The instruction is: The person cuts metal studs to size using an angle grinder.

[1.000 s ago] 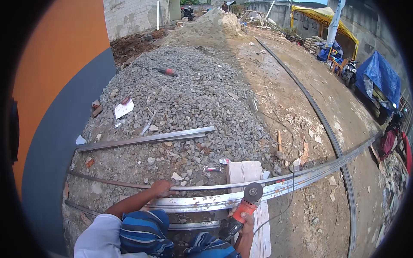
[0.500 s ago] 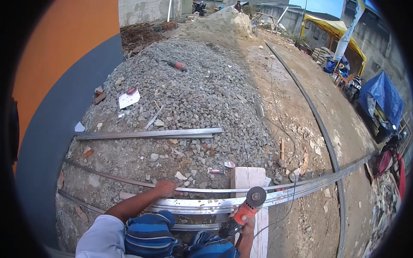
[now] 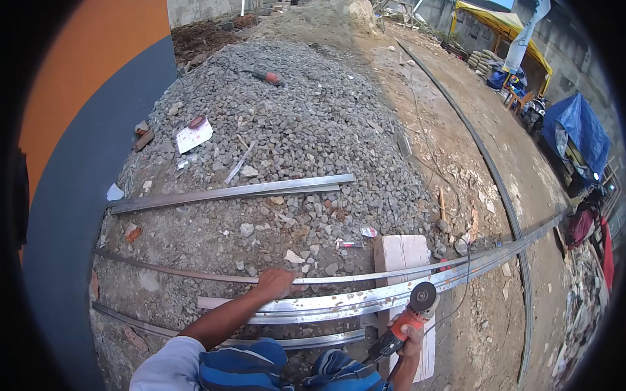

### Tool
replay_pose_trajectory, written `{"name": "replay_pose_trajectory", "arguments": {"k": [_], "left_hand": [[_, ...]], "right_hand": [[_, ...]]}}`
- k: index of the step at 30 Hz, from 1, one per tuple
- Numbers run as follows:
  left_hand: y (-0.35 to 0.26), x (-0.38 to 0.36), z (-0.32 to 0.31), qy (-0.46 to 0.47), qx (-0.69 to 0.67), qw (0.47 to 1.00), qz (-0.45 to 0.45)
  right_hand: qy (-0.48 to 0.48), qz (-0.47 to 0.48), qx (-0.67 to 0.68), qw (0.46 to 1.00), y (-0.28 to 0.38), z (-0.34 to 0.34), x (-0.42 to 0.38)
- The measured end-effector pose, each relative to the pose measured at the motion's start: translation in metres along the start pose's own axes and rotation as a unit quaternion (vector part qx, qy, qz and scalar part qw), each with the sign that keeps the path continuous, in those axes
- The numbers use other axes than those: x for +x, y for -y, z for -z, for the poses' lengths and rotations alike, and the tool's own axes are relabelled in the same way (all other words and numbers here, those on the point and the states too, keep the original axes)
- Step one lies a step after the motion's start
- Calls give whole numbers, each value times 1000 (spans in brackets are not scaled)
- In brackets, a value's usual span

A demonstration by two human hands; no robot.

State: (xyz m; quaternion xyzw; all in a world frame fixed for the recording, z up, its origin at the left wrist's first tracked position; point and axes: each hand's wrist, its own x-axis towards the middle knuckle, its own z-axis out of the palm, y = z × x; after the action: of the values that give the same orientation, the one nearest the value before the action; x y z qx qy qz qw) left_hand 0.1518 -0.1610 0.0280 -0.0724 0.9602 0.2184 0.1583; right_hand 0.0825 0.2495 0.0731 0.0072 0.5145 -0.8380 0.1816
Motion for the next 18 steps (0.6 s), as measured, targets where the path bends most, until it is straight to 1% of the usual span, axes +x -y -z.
{"name": "replay_pose_trajectory", "arguments": {"k": [3,5,9,11,12,13,15,16,17,18], "left_hand": [[0,0,1,-4,-10,1000,-13],[-3,-2,5,2,-6,1000,-11],[-2,0,1,-5,-7,1000,3],[4,3,-5,4,-2,1000,1],[5,7,-7,9,-1,1000,-1],[5,9,-10,7,-4,1000,-2],[1,5,-1,30,-10,999,27],[3,7,0,48,-28,998,30],[3,10,0,70,-48,996,31],[-5,4,14,67,-45,996,45]], "right_hand": [[-45,0,14,999,-3,-19,-13],[-49,-1,12,999,-6,-27,-17],[-43,-5,-23,999,-9,-34,-14],[-47,-28,-54,997,-5,-39,-13],[-26,-29,-66,997,-1,-41,-10],[-25,-28,-69,997,3,-43,-7],[-4,-39,-99,994,8,-52,-5],[-12,-49,-99,994,5,-48,-3],[6,-60,-113,992,3,-41,0],[-9,-70,-101,992,-1,-37,-2]]}}
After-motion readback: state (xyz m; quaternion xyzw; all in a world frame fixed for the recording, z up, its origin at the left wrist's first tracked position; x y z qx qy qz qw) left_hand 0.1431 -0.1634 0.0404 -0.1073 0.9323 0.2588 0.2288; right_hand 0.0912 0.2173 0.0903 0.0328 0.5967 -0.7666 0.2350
